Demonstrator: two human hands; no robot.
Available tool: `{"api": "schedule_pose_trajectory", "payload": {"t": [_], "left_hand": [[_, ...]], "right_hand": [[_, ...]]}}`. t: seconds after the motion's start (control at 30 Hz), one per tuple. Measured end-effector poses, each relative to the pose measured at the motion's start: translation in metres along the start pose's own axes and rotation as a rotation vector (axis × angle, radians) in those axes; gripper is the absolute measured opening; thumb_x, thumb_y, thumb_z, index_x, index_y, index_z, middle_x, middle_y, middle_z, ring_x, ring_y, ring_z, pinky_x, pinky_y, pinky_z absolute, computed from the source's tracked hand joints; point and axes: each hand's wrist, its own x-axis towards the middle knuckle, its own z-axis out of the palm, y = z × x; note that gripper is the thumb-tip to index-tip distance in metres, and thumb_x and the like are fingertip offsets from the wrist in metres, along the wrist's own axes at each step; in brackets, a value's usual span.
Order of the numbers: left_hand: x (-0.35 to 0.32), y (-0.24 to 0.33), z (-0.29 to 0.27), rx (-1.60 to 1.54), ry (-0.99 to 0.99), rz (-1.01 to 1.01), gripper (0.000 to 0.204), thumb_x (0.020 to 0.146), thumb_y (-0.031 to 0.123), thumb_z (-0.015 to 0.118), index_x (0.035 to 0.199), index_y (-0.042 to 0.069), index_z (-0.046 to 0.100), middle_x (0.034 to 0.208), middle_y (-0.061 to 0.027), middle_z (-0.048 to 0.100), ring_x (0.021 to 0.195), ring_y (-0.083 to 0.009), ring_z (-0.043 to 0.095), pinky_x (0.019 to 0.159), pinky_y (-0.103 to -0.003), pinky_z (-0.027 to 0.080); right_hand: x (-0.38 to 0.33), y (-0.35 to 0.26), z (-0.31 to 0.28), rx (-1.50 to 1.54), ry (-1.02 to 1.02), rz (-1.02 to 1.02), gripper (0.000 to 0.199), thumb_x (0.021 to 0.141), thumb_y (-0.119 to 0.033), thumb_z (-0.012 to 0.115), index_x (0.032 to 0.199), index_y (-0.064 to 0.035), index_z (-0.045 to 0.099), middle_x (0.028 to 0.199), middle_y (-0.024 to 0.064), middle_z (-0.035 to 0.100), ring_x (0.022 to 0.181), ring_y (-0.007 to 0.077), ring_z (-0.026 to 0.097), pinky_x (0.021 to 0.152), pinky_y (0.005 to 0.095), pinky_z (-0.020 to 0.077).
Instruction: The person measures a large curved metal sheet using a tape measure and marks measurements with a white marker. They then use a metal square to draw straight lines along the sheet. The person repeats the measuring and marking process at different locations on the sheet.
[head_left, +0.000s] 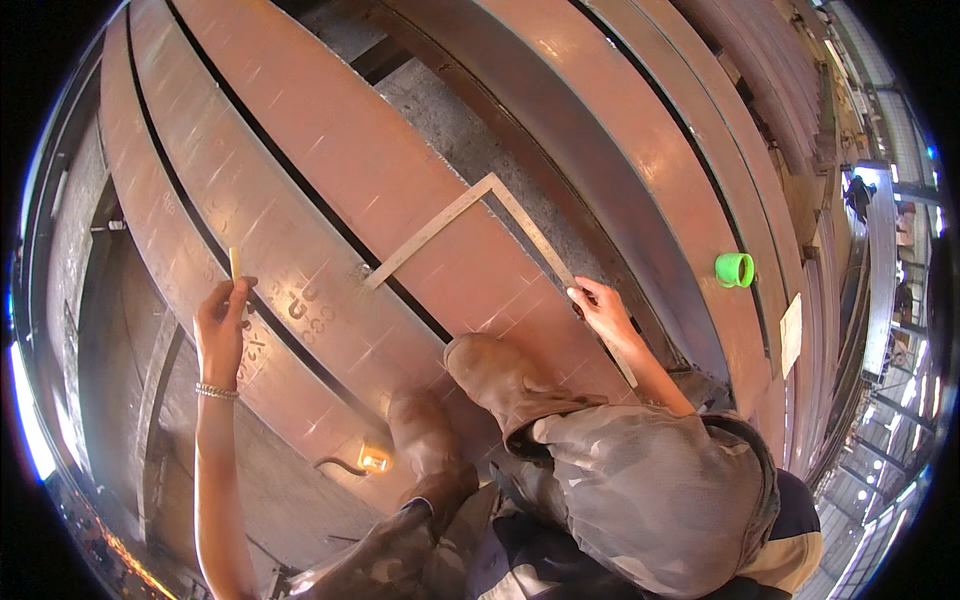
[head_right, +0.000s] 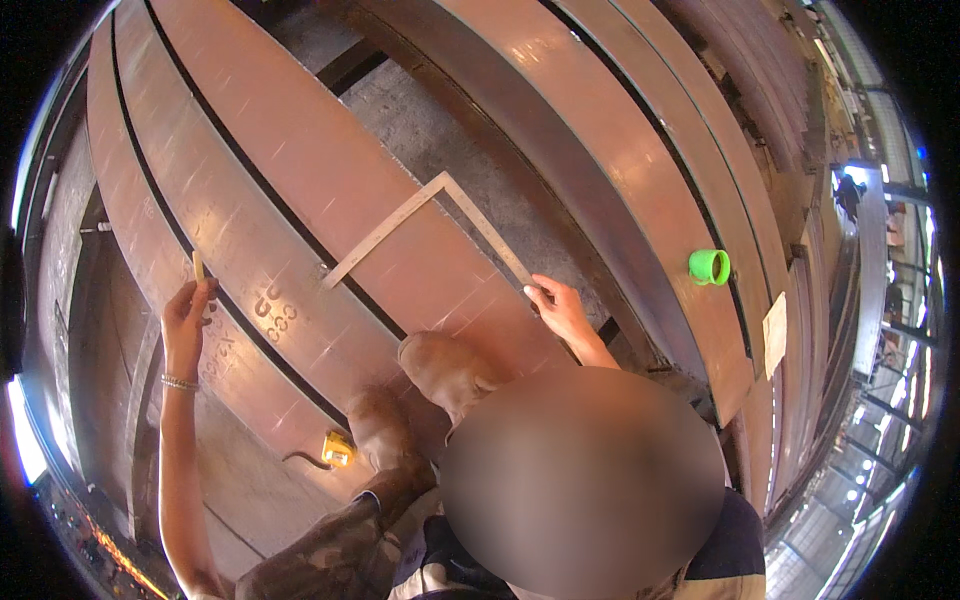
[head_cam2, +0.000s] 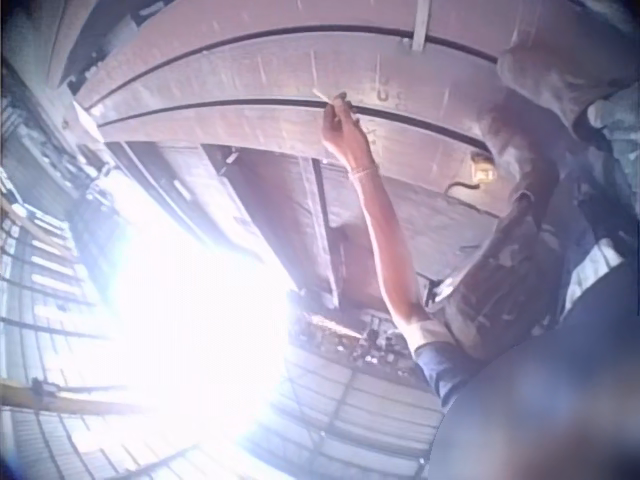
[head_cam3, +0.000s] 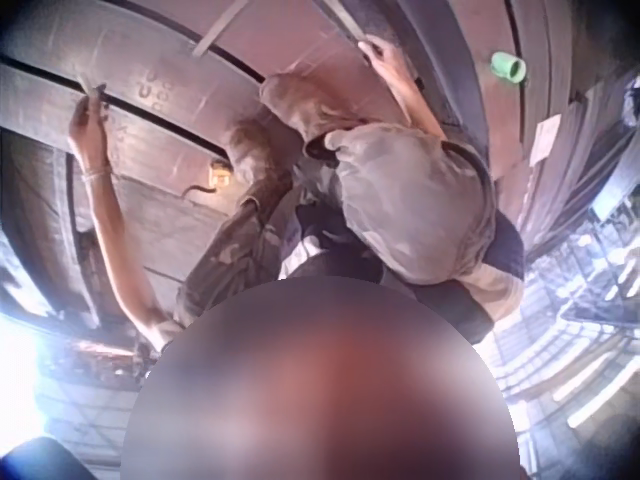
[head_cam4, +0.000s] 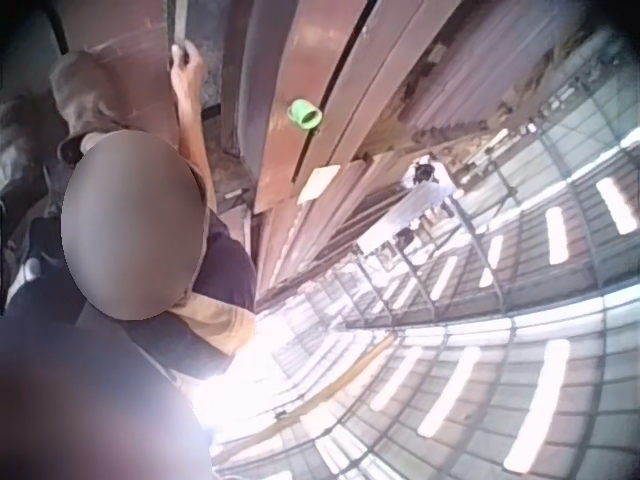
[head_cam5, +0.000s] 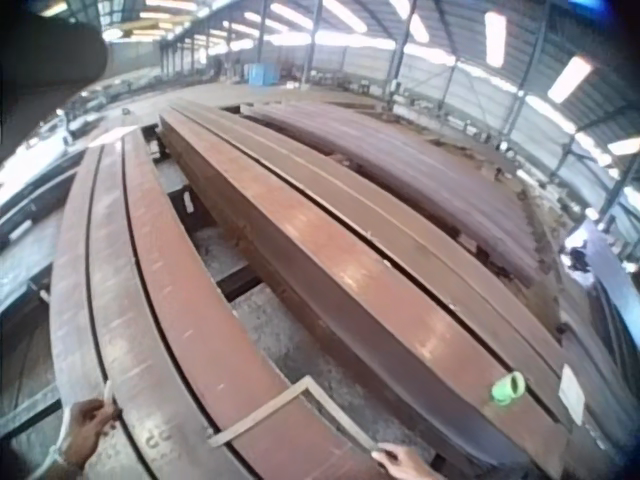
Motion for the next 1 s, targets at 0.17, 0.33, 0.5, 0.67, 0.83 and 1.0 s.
{"api": "schedule_pose_trajectory", "payload": {"t": [0.17,0.33,0.5,0.67,0.83,1.0], "left_hand": [[0.004,0.0,0.005,0.008,-0.052,0.0,0.044,0.1,0.045,0.065,0.112,0.005,0.077,0.09,-0.0025,0.07,0.084,-0.0122,0.064,0.073,-0.029,0.049],[0.006,-0.003,0.008,0.036,-0.046,0.0,0.049,0.1,0.048,0.065,0.113,0.002,0.076,0.088,-0.0014,0.068,0.08,-0.0094,0.06,0.068,-0.026,0.044],[0.009,-0.006,0.008,0.01,-0.093,-0.008,0.049,0.1,0.049,0.064,0.113,0.003,0.076,0.088,-0.0021,0.069,0.08,-0.0101,0.06,0.067,-0.026,0.044],[0.01,-0.003,0.012,0.0,-0.095,-0.02,0.046,0.1,0.047,0.064,0.112,0.004,0.077,0.087,-0.0022,0.069,0.08,-0.0096,0.061,0.067,-0.025,0.043],[0.012,-0.005,0.017,0.029,-0.089,-0.011,0.043,0.098,0.044,0.068,0.114,0.005,0.077,0.09,-0.0039,0.071,0.081,-0.0117,0.062,0.07,-0.028,0.047],[0.014,-0.007,0.023,0.097,-0.108,0.08,0.031,0.097,0.03,0.072,0.113,0.004,0.077,0.092,-0.0062,0.075,0.088,-0.0137,0.07,0.078,-0.029,0.053]], "right_hand": [[0.002,-0.002,-0.004,-0.082,-0.059,-0.105,0.048,0.098,-0.039,0.07,0.121,0.0032,0.071,0.113,0.0197,0.075,0.104,0.0289,0.073,0.087,0.0382,0.0558],[0.009,-0.005,-0.024,-0.185,-0.202,-0.001,0.049,0.09,-0.046,0.078,0.099,0.0025,0.074,0.091,0.0106,0.075,0.084,0.0184,0.07,0.077,0.0328,0.0526],[0.0,0.005,-0.016,0.111,-0.121,-0.015,0.045,0.089,-0.044,0.081,0.097,0.0005,0.075,0.086,0.0077,0.074,0.08,0.0144,0.067,0.074,0.0308,0.0515],[-0.011,0.01,-0.015,0.158,-0.06,-0.034,0.048,0.09,-0.039,0.08,0.112,0.0031,0.076,0.095,0.013,0.078,0.084,0.0177,0.07,0.077,0.0324,0.0538],[-0.023,-0.003,-0.013,-0.168,0.022,-0.072,0.043,0.094,-0.034,0.076,0.113,0.0044,0.075,0.102,0.0174,0.078,0.089,0.0204,0.074,0.081,0.0331,0.056],[-0.024,-0.001,-0.013,-0.082,0.028,-0.088,0.036,0.095,-0.026,0.074,0.117,0.0021,0.073,0.103,0.0169,0.078,0.091,0.0215,0.074,0.081,0.0334,0.056]]}}
